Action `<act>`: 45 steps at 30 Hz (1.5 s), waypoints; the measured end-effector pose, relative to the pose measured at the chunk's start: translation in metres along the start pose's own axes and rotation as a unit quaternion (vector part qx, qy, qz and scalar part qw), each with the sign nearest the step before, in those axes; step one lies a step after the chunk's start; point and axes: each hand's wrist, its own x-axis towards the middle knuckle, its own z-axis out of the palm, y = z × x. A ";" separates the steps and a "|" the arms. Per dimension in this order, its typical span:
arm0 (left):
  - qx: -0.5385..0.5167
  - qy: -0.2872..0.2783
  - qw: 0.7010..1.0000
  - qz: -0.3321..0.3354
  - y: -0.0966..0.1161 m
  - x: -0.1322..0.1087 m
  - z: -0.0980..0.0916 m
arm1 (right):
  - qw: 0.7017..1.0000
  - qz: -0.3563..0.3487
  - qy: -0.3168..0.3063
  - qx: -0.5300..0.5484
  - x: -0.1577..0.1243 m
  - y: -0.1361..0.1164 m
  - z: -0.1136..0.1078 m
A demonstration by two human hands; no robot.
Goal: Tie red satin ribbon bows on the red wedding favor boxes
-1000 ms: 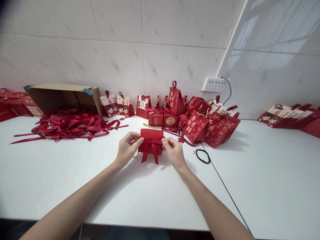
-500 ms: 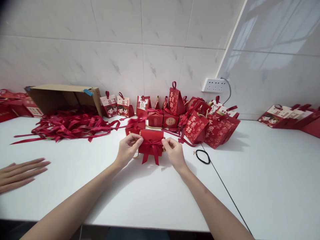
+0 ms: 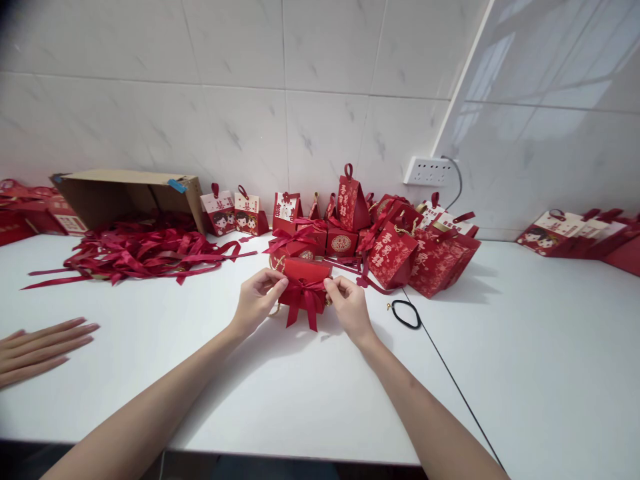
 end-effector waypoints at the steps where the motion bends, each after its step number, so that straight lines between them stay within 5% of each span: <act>1: 0.000 0.000 1.000 0.001 0.000 0.000 0.000 | 1.000 -0.001 0.000 0.001 0.000 0.000 0.000; 16: -0.037 0.039 0.998 0.023 0.010 -0.002 -0.002 | 0.998 0.027 -0.021 0.057 -0.004 -0.013 0.000; 22: -0.006 0.045 0.999 0.012 0.006 -0.001 -0.002 | 0.995 -0.068 0.048 -0.049 -0.008 -0.014 0.000; 25: 0.014 0.058 0.998 0.016 0.004 0.001 -0.004 | 0.953 -0.252 0.078 -0.150 -0.015 -0.018 -0.003; 28: 0.018 0.065 0.997 0.021 0.003 0.002 -0.004 | 0.861 -0.446 -0.008 -0.243 -0.024 -0.025 -0.002; 32: -0.003 0.059 0.998 0.018 0.005 0.001 -0.005 | 0.780 -0.535 -0.104 -0.308 -0.029 -0.027 0.004; 37: -0.019 0.039 0.998 0.046 0.003 0.003 -0.010 | 0.770 -0.524 -0.112 -0.347 -0.025 -0.021 0.008; 45: 0.039 -0.109 0.991 0.072 0.009 0.004 -0.005 | 0.784 -0.517 -0.074 -0.336 -0.029 -0.023 0.013</act>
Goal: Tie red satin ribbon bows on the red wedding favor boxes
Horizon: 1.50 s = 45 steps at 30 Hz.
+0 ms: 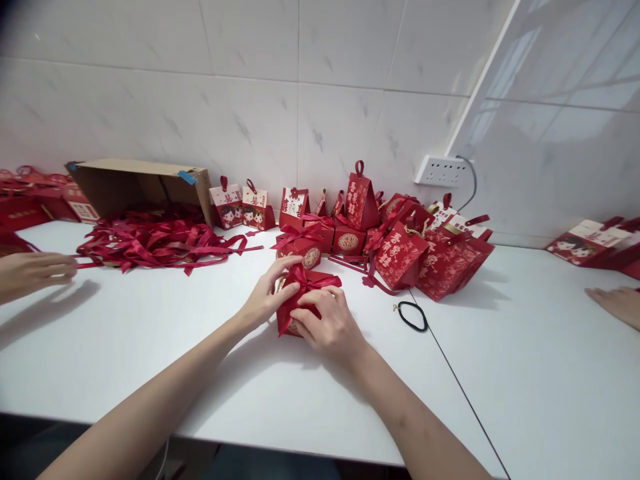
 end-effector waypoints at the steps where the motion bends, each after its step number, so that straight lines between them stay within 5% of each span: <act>1: 0.000 -0.006 1.000 -0.001 0.002 0.000 0.000 | 1.000 0.002 0.010 -0.001 0.000 -0.001 0.000; 6: -0.015 -0.026 0.999 -0.039 0.014 0.004 -0.005 | 0.999 -0.012 0.034 0.017 0.001 -0.007 0.001; 15: 0.154 -0.119 0.979 -0.059 0.029 0.007 -0.012 | 0.995 -0.008 0.018 0.100 0.003 -0.012 0.003; 42: 0.103 -0.071 0.987 -0.097 0.025 0.006 -0.006 | 0.997 -0.048 0.024 0.064 0.002 -0.024 -0.005; 45: 0.073 -0.068 0.988 -0.115 0.022 0.004 -0.007 | 0.992 -0.003 0.049 0.120 0.000 -0.011 -0.011</act>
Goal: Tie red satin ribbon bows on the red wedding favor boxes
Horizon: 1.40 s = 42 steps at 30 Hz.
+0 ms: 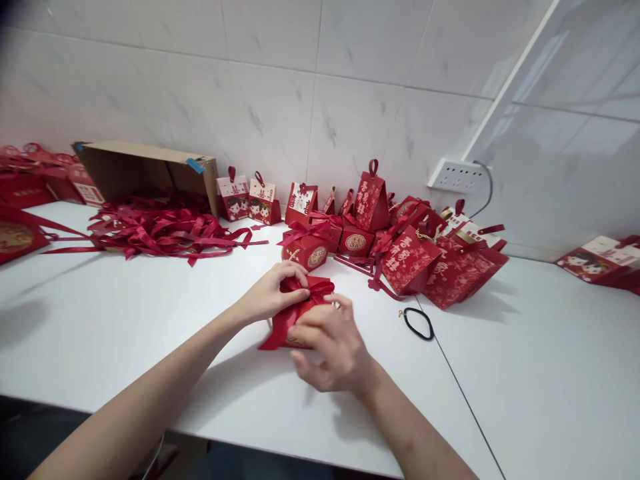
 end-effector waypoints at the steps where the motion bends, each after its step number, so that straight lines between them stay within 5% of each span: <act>1: -0.023 0.002 1.000 -0.012 -0.002 0.000 -0.001 | 0.998 0.047 0.031 0.018 -0.001 0.006 -0.003; 4: -0.093 0.015 0.995 -0.041 -0.008 0.000 -0.004 | 0.968 0.230 0.091 0.050 -0.007 0.025 -0.009; 7: -0.120 -0.001 0.992 -0.041 -0.011 0.002 -0.008 | 0.942 0.320 0.027 0.102 -0.011 0.039 -0.009; 10: -0.119 -0.015 0.992 -0.048 -0.012 0.004 -0.011 | 0.935 0.328 -0.009 0.136 -0.010 0.042 -0.007; 15: -0.122 -0.001 0.992 -0.035 -0.012 0.006 -0.015 | 0.926 0.350 0.029 0.141 -0.005 0.039 -0.003; 22: -0.168 -0.014 0.986 0.016 -0.018 0.005 -0.018 | 0.868 0.451 0.073 0.194 -0.004 0.041 0.001; 30: -0.197 0.001 0.980 0.028 -0.020 0.006 -0.016 | 0.825 0.516 0.049 0.228 -0.002 0.040 0.000; 37: -0.167 0.022 0.985 0.032 -0.016 0.005 -0.016 | 0.833 0.507 0.044 0.219 -0.002 0.039 0.001; 42: -0.246 0.016 0.969 0.020 -0.020 0.005 -0.016 | 0.830 0.512 0.057 0.213 -0.003 0.040 0.002</act>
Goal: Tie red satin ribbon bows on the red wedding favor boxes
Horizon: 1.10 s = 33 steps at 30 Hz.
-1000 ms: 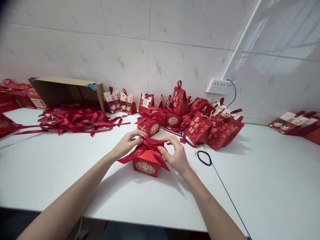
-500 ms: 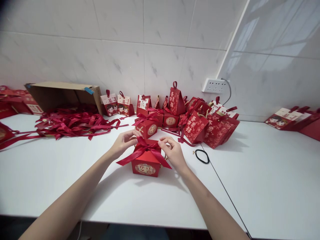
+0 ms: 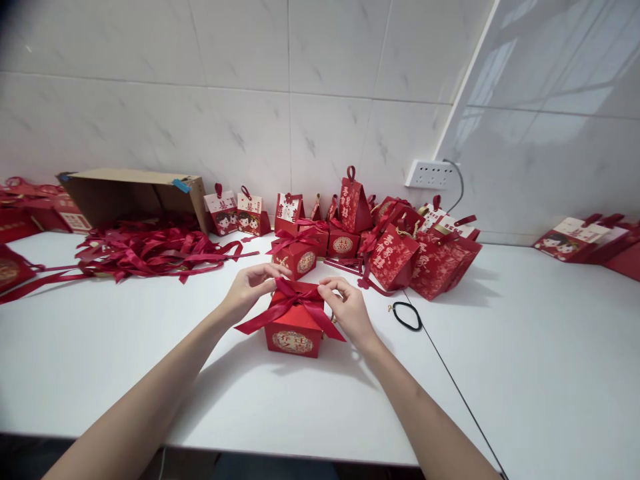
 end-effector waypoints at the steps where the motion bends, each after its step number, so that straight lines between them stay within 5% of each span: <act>1: -0.021 -0.005 1.000 -0.005 -0.001 0.000 0.000 | 1.000 0.002 0.001 0.004 0.000 0.000 0.000; 6: -0.076 -0.026 0.996 -0.037 -0.002 -0.002 0.002 | 1.000 0.006 0.003 0.016 0.001 0.001 0.000; 15: -0.014 -0.049 0.997 -0.056 -0.004 0.000 -0.001 | 1.000 -0.011 0.004 -0.007 0.002 0.003 -0.001; 21: -0.141 -0.116 0.974 -0.132 0.003 -0.005 0.002 | 0.999 0.005 -0.010 0.033 0.002 0.001 0.000; 27: -0.121 -0.050 0.976 -0.173 0.000 -0.001 0.007 | 0.998 0.018 -0.029 0.054 0.002 0.001 0.001; 33: -0.019 -0.032 0.992 -0.119 -0.008 0.006 0.002 | 0.989 0.076 -0.050 0.113 0.002 0.008 0.000</act>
